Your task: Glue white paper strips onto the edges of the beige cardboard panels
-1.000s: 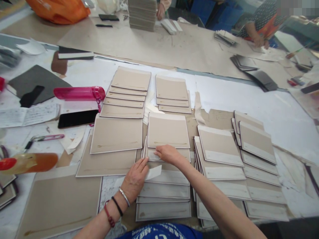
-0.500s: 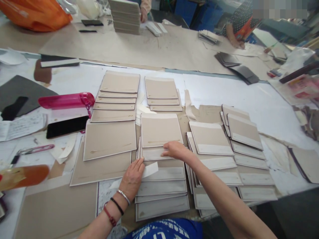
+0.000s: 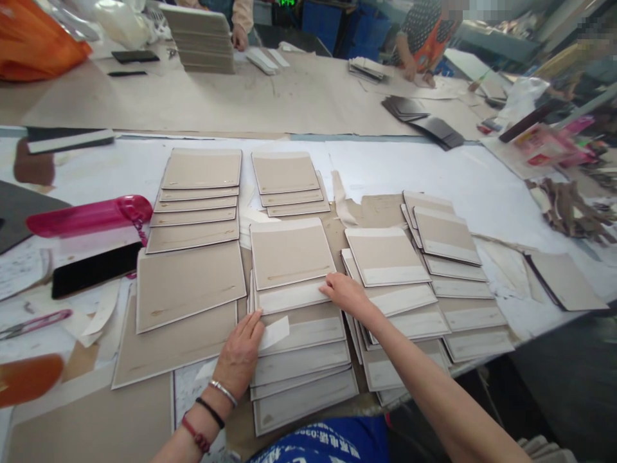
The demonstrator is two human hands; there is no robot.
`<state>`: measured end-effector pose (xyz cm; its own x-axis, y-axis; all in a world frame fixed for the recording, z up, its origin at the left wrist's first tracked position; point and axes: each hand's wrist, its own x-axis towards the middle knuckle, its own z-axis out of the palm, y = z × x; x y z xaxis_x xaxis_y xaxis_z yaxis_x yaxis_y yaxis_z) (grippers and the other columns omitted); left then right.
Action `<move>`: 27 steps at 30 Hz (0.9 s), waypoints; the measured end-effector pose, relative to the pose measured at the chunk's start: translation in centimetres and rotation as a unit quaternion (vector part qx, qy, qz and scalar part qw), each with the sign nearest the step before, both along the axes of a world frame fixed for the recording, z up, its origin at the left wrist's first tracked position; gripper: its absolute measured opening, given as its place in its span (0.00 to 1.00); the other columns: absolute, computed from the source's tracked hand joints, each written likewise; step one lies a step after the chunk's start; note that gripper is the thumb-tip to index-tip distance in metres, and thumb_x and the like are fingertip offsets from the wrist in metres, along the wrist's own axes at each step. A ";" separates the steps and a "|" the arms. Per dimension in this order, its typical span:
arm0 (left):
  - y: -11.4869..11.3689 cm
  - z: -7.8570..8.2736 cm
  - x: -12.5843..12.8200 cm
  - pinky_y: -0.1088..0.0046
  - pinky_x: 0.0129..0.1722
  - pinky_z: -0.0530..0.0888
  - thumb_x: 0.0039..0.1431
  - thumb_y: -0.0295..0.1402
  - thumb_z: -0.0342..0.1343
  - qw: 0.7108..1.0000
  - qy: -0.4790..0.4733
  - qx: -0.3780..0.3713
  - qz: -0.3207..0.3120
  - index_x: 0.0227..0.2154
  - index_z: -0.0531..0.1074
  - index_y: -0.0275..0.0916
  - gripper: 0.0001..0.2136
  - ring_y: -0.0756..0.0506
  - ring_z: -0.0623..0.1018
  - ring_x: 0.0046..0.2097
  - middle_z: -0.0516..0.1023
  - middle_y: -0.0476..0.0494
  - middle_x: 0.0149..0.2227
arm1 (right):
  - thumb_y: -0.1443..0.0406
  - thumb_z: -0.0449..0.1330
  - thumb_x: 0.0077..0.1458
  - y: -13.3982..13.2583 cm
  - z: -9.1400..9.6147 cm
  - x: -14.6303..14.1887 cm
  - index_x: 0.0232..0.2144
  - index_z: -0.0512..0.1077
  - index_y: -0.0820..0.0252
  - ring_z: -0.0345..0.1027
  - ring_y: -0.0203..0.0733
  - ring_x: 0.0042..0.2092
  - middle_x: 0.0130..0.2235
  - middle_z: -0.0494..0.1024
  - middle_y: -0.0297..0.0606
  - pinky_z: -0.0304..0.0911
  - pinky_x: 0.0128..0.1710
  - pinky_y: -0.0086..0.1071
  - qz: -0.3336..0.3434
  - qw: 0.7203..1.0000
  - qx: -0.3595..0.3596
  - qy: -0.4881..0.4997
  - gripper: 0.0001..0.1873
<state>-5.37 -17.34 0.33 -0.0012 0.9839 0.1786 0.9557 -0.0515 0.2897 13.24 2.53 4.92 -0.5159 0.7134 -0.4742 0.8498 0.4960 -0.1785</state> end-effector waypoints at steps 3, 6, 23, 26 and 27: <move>0.0 0.1 0.0 0.64 0.48 0.70 0.51 0.17 0.39 1.000 0.011 0.000 -0.001 0.35 0.68 0.34 0.15 0.43 0.69 0.50 0.71 0.35 0.48 | 0.58 0.49 0.55 -0.3 -0.3 0.1 0.33 0.68 0.59 0.67 0.41 0.38 0.38 0.73 0.40 0.53 0.31 0.29 0.003 1.000 0.022 -0.012 0.13; 0.1 0.1 0.0 0.65 0.47 0.71 0.51 0.17 0.39 0.999 0.042 0.005 -0.009 0.33 0.68 0.34 0.14 0.43 0.70 0.49 0.72 0.35 0.46 | 0.57 0.50 0.55 -0.6 -0.4 0.1 0.35 0.68 0.59 0.67 0.41 0.39 0.39 0.73 0.40 0.55 0.32 0.29 0.006 0.999 0.037 -0.019 0.13; 0.0 -0.2 0.1 0.66 0.46 0.71 0.50 0.17 0.38 0.997 0.074 0.034 -0.017 0.33 0.68 0.33 0.15 0.42 0.70 0.48 0.72 0.34 0.46 | 0.58 0.54 0.53 -1.4 -1.3 0.6 0.32 0.67 0.59 0.65 0.39 0.38 0.37 0.72 0.38 0.55 0.34 0.28 -0.019 0.998 0.062 0.024 0.10; 0.1 -0.3 0.1 0.66 0.46 0.71 0.50 0.17 0.38 0.996 0.082 0.041 -0.022 0.33 0.68 0.33 0.15 0.42 0.70 0.48 0.72 0.34 0.46 | 0.59 0.56 0.52 -1.5 -1.5 0.9 0.30 0.66 0.59 0.64 0.38 0.37 0.35 0.71 0.36 0.55 0.35 0.27 -0.030 0.995 0.074 0.052 0.09; 0.1 -0.3 0.1 0.66 0.46 0.71 0.50 0.17 0.38 0.995 0.083 0.043 -0.024 0.33 0.68 0.33 0.15 0.42 0.70 0.48 0.72 0.34 0.46 | 0.60 0.57 0.51 -1.5 -1.6 1.0 0.30 0.66 0.59 0.64 0.37 0.37 0.35 0.71 0.36 0.55 0.34 0.27 -0.032 0.995 0.076 0.059 0.08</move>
<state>-5.30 -17.25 0.06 0.0825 0.9629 0.2568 0.9860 -0.1163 0.1196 14.24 1.03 3.35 -0.5135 0.8047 -0.2980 0.8577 0.4710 -0.2061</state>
